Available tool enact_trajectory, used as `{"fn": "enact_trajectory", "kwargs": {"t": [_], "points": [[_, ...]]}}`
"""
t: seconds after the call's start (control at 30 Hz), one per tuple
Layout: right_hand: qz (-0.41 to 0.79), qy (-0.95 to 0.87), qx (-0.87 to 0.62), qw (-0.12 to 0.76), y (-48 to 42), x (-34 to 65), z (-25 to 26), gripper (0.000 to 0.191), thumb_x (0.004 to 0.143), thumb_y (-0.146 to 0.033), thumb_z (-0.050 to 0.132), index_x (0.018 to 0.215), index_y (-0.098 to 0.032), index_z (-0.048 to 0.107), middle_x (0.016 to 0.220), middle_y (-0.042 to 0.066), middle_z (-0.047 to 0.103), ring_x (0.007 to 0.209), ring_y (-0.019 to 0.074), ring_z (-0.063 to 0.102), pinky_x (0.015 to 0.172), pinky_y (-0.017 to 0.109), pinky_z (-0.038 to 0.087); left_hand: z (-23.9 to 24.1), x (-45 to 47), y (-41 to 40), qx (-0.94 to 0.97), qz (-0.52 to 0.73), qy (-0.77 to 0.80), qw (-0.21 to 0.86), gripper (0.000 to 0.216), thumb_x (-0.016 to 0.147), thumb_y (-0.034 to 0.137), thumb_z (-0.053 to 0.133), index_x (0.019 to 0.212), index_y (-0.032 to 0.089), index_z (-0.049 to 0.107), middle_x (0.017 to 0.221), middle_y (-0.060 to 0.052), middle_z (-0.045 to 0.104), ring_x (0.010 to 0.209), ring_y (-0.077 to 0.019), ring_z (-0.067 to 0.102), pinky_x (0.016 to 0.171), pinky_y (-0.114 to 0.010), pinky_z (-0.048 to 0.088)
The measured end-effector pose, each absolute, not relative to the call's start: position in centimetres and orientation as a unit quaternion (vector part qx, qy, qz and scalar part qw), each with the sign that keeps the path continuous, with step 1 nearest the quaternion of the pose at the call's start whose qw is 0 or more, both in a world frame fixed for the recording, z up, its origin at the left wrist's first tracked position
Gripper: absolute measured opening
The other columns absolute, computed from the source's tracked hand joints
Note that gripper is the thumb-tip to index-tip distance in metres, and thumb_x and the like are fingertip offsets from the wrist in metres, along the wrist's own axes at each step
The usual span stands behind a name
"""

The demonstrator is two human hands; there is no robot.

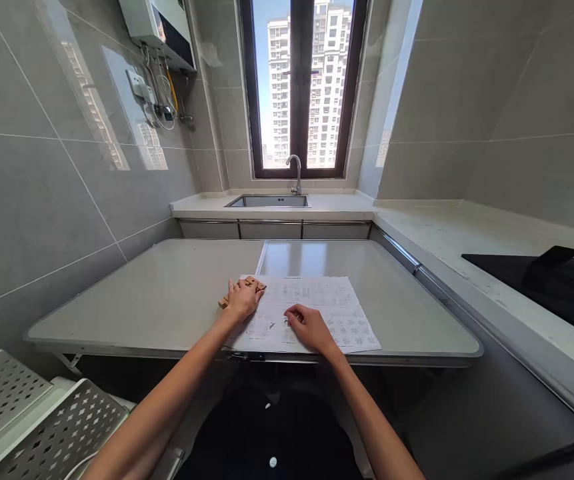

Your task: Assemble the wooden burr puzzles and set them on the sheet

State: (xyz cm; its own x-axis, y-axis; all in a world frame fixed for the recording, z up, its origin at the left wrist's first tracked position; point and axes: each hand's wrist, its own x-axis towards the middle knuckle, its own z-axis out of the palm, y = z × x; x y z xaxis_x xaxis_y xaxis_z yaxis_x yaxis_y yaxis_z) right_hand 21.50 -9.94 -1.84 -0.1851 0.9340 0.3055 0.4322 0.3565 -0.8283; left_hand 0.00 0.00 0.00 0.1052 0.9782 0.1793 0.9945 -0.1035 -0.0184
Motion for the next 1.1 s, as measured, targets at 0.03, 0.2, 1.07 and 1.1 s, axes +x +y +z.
{"fn": "enact_trajectory", "kwargs": {"t": [0.03,0.2,1.07,1.1], "points": [[0.3,-0.708,-0.482,0.42,-9.9,21.5,-1.8,0.028,0.094,-0.04,0.051,0.092,-0.021,0.072,0.077,0.002,0.074,0.071,0.0189,0.062,0.068,0.03,0.044,-0.1,0.1,0.1,-0.744,-0.061,-0.662,0.071,0.047,0.101,0.044,0.043,0.137,0.018,0.059,0.132,-0.021,0.063,0.132,-0.0381,0.049,0.118,-0.059,0.014],[0.302,-0.708,-0.481,0.42,-9.8,21.6,-2.0,0.027,0.094,-0.039,0.052,0.092,-0.021,0.072,0.076,0.002,0.074,0.07,0.0187,0.063,0.068,0.03,0.044,-0.3,0.5,0.3,-0.769,-0.064,-0.63,0.087,0.037,0.101,0.036,0.046,0.125,0.016,0.066,0.122,-0.02,0.067,0.123,-0.0332,0.056,0.117,-0.053,0.021],[0.295,-0.717,-0.472,0.419,-9.6,21.6,-2.2,0.031,0.095,-0.044,0.051,0.094,-0.021,0.072,0.077,0.002,0.075,0.069,0.0185,0.064,0.067,0.029,0.045,-1.8,3.7,-3.9,-0.884,-0.088,-0.456,0.048,0.05,0.103,0.04,0.041,0.145,0.014,0.047,0.154,-0.022,0.045,0.145,-0.0351,0.041,0.117,-0.057,0.03],[0.294,-0.718,-0.47,0.42,-9.6,21.6,-2.2,0.031,0.095,-0.044,0.051,0.095,-0.02,0.072,0.077,0.002,0.075,0.07,0.0184,0.064,0.068,0.029,0.045,-1.5,3.7,-4.2,-0.887,-0.091,-0.451,0.039,0.05,0.103,0.04,0.042,0.145,0.015,0.047,0.155,-0.022,0.044,0.144,-0.0352,0.041,0.117,-0.056,0.031]]}}
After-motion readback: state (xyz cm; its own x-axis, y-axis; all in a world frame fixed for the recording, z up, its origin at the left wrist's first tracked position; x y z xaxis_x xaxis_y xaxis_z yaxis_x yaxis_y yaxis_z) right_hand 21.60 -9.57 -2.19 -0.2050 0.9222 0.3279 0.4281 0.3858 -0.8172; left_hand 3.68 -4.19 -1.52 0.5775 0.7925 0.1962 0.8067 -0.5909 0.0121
